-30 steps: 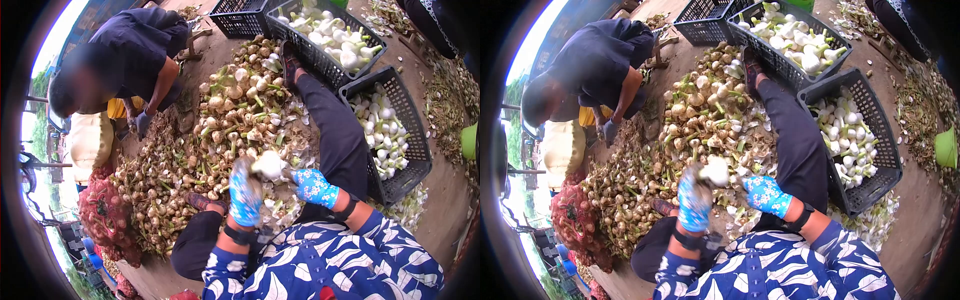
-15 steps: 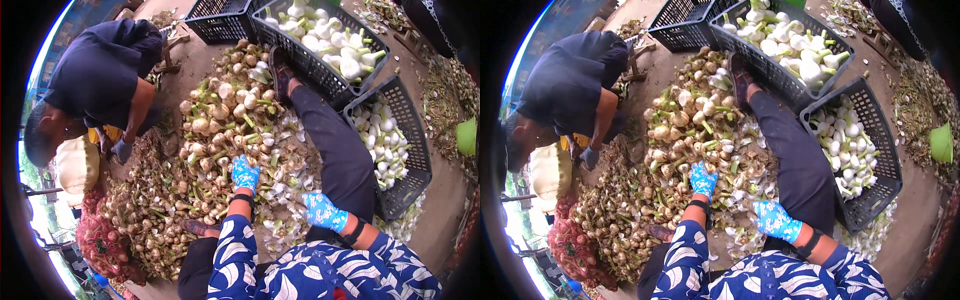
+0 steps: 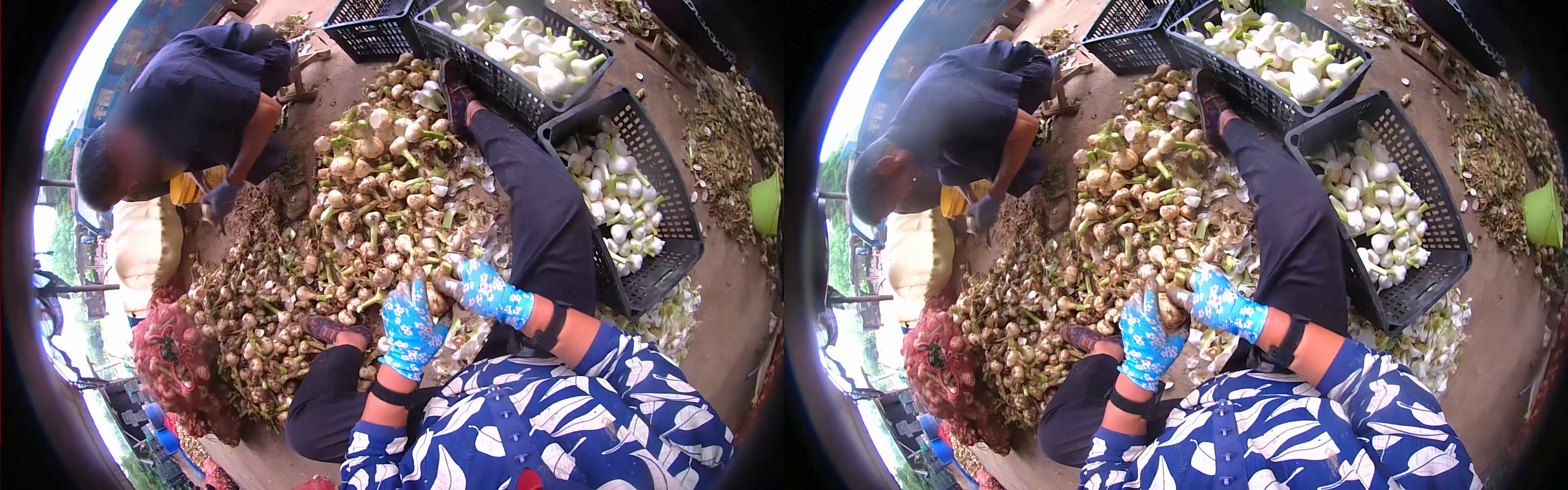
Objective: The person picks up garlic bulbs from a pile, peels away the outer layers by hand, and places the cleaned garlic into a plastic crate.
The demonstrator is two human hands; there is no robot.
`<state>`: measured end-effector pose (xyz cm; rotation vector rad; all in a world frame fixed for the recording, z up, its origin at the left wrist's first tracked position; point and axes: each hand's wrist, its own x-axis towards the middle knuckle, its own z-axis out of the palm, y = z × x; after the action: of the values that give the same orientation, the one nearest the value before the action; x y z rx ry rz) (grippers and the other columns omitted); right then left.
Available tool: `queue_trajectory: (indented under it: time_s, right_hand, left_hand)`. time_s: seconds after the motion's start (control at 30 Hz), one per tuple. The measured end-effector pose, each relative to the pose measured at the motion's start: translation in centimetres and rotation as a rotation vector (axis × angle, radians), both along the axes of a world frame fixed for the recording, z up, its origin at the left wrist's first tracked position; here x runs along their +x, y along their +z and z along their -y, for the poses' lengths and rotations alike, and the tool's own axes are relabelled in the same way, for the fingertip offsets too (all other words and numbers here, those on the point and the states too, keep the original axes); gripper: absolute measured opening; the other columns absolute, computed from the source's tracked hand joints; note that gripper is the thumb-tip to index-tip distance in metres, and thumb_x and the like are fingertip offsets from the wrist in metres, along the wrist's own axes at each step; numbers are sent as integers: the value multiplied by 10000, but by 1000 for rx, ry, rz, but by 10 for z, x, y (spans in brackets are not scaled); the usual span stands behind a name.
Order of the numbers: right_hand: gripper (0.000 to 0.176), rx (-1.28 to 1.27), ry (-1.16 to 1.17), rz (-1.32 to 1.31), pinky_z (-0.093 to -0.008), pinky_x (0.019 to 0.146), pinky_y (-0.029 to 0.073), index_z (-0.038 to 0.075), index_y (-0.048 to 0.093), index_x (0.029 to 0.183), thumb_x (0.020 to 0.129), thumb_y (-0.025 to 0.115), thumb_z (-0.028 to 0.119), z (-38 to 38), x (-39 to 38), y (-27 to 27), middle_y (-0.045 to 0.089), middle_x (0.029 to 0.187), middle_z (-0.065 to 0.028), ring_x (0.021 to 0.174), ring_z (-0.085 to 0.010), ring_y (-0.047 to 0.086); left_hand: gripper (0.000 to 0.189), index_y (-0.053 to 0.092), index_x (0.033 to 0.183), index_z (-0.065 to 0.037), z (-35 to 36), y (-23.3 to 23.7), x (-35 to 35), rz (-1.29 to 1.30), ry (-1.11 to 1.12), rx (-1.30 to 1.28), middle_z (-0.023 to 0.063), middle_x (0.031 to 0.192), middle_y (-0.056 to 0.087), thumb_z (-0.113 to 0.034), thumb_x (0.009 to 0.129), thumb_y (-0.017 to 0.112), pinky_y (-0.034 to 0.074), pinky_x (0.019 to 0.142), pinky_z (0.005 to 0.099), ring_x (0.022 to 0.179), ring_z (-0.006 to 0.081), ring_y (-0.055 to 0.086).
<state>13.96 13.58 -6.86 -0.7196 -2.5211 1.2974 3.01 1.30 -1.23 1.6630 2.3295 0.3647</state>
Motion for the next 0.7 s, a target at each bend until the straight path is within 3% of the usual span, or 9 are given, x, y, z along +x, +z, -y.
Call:
queue_trajectory:
  time_s: [0.03, 0.1, 0.2, 0.23, 0.3, 0.37, 0.47, 0.63, 0.7]
  right_hand:
    - [380, 305, 86, -154, -462, 591, 447, 16, 637, 807, 857, 573, 387, 8, 5, 3, 569, 655, -222, 643, -373, 579]
    - [408, -303, -117, 27, -429, 585, 463, -34, 608, 809, 881, 548, 364, 22, 9, 8, 589, 681, -207, 647, -334, 600]
    - [436, -733, -156, 92, -403, 570, 460, -40, 605, 783, 882, 548, 380, 23, 16, 47, 586, 661, -198, 632, -319, 598]
    - [436, -729, -154, 89, -403, 570, 460, -40, 605, 783, 882, 548, 380, 26, 16, 44, 586, 661, -198, 632, -319, 598]
    - [409, -362, -110, 130, -402, 562, 454, -18, 615, 801, 879, 555, 379, 29, 17, 36, 581, 650, -183, 628, -311, 594]
    - [374, -476, -112, 180, -417, 564, 450, 10, 626, 809, 885, 549, 368, 31, 19, 42, 573, 654, -183, 639, -324, 584]
    - [315, -215, 88, -100, -402, 576, 465, -14, 613, 822, 899, 531, 280, 31, 27, 34, 583, 668, -174, 641, -316, 596]
    - [292, -423, 172, 73, -411, 623, 459, -24, 613, 846, 885, 541, 257, 28, 31, 46, 571, 778, -191, 722, -344, 583]
    - [270, -179, 127, -109, -369, 558, 461, -20, 620, 848, 893, 530, 230, 30, 33, 32, 593, 688, -179, 601, -304, 588]
  left_hand:
    - [950, 317, 1347, 13, 8, 4, 5, -41, -12, -50, 275, 1163, 472, -261, 572, 793, 370, 892, 484, 1052, 422, 471]
    - [961, 312, 1357, 6, 15, 11, 12, -62, -24, -103, 267, 1135, 482, -249, 567, 794, 376, 862, 466, 1008, 398, 488]
    - [952, 325, 1360, -4, 22, 19, 19, -142, -55, -67, 255, 1125, 489, -250, 569, 795, 388, 831, 456, 973, 374, 503]
    - [952, 325, 1360, -4, 22, 23, 21, -146, -53, -62, 255, 1125, 489, -250, 569, 795, 388, 831, 456, 973, 374, 503]
    - [852, 402, 1320, -13, 22, 31, 25, -184, -57, -102, 221, 1136, 512, -281, 600, 771, 413, 816, 448, 957, 347, 533]
    - [811, 414, 1313, -13, 27, 30, 25, -227, -73, -65, 206, 1103, 524, -256, 615, 748, 415, 798, 443, 913, 336, 541]
    - [882, 351, 1342, 2, 34, 29, 22, -257, -146, -93, 209, 1110, 490, -231, 597, 762, 392, 801, 455, 955, 346, 506]
    - [907, 344, 1345, -8, 35, 50, 17, -182, -132, -142, 226, 1115, 487, -217, 576, 776, 381, 858, 458, 1004, 372, 487]
    - [935, 344, 1348, -16, 36, 54, 16, -94, -97, 16, 247, 1141, 480, -190, 547, 795, 379, 887, 485, 1026, 404, 481]
